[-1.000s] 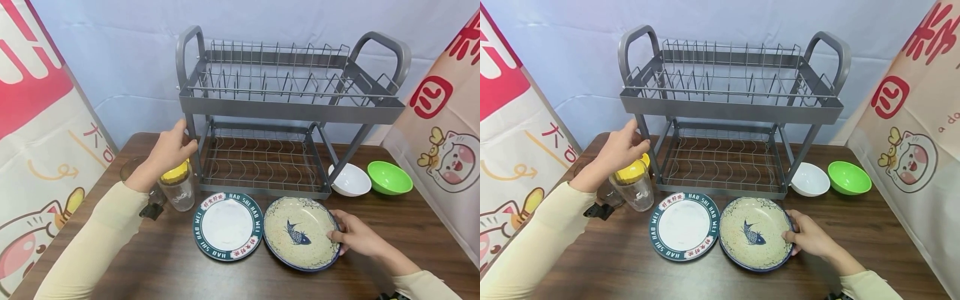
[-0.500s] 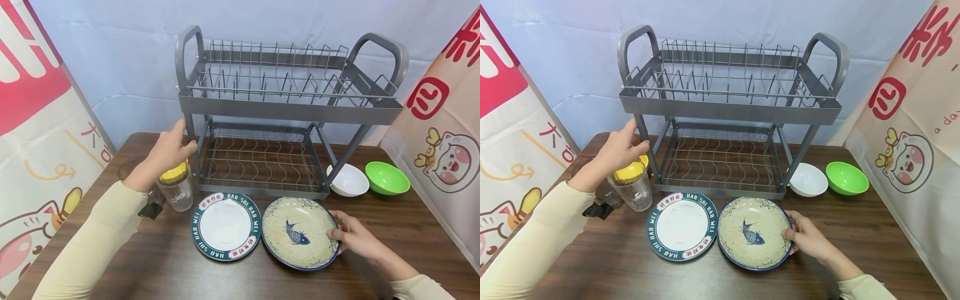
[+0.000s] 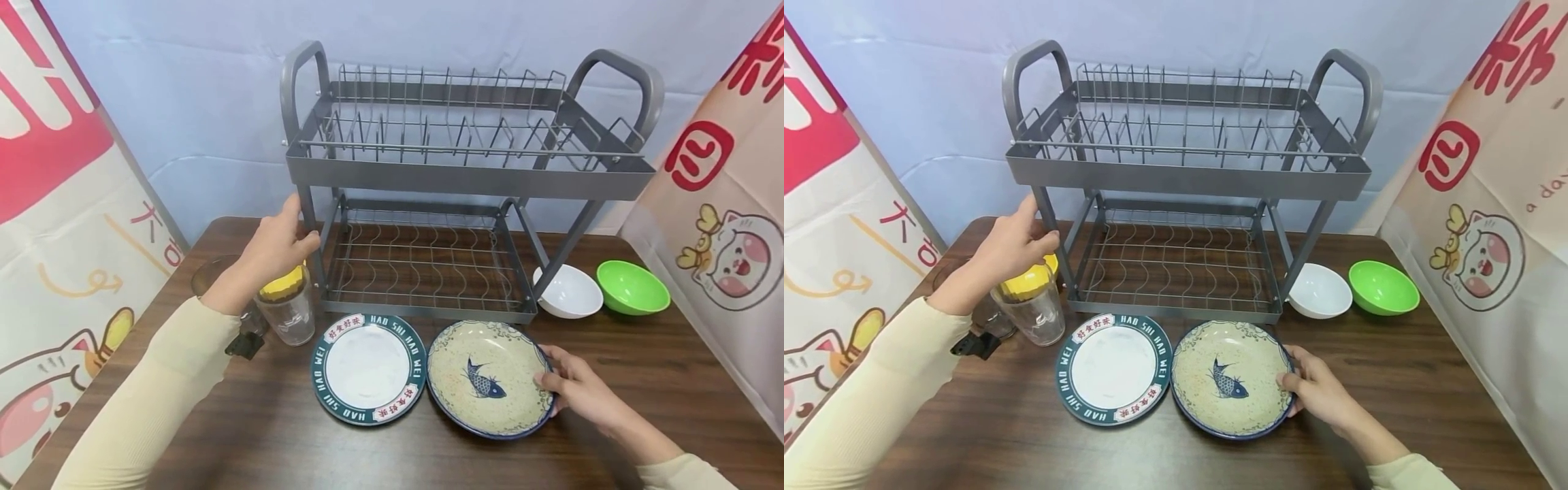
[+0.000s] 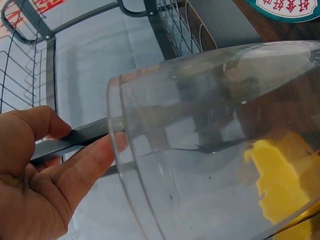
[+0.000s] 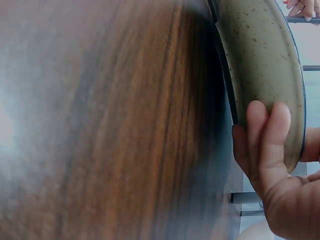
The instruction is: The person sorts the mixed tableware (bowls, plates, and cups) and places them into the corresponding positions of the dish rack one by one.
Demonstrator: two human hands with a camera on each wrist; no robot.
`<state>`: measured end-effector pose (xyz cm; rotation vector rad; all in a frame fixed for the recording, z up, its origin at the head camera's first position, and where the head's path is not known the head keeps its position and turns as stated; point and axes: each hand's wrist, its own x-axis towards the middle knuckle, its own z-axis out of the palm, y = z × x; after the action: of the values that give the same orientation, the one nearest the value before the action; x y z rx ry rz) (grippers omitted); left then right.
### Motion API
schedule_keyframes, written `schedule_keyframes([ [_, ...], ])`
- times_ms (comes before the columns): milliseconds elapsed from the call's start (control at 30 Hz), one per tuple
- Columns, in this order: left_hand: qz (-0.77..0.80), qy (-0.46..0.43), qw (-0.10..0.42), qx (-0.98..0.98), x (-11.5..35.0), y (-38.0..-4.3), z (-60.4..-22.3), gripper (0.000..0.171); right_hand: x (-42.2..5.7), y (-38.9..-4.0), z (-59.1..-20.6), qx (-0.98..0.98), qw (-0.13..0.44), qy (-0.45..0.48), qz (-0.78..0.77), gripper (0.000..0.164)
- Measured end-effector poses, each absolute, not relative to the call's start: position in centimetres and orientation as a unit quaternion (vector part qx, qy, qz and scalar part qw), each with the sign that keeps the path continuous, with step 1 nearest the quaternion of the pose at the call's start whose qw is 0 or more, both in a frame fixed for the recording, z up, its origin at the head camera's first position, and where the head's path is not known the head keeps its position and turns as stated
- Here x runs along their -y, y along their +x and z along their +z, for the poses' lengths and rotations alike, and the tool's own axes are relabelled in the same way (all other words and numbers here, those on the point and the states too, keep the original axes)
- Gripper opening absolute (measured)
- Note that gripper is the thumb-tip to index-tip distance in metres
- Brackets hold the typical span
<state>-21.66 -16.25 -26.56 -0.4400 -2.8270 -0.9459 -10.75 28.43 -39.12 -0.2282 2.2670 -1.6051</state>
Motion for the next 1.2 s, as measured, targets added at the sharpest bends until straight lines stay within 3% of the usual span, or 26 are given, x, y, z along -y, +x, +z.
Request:
schedule_keyframes([
  [200, -0.310, -0.144, 0.064, 0.938, 16.2, -21.8, -26.6, 0.028, -28.6, -10.0, -38.7, -0.795, 0.166, -0.084, -0.577, 0.055],
  [700, -0.315, -0.158, 0.073, 0.933, 16.3, -21.8, -26.6, 0.031, -28.3, -7.9, -37.2, -0.733, 0.240, -0.083, -0.631, 0.054],
  [967, -0.318, -0.154, 0.066, 0.933, 16.3, -21.9, -26.5, 0.043, -28.2, -7.7, -37.3, -0.727, 0.190, -0.053, -0.658, 0.057],
  [1200, -0.319, -0.150, 0.071, 0.933, 16.2, -21.8, -26.5, 0.042, -28.3, -7.6, -37.2, -0.689, 0.144, -0.061, -0.708, 0.046],
])
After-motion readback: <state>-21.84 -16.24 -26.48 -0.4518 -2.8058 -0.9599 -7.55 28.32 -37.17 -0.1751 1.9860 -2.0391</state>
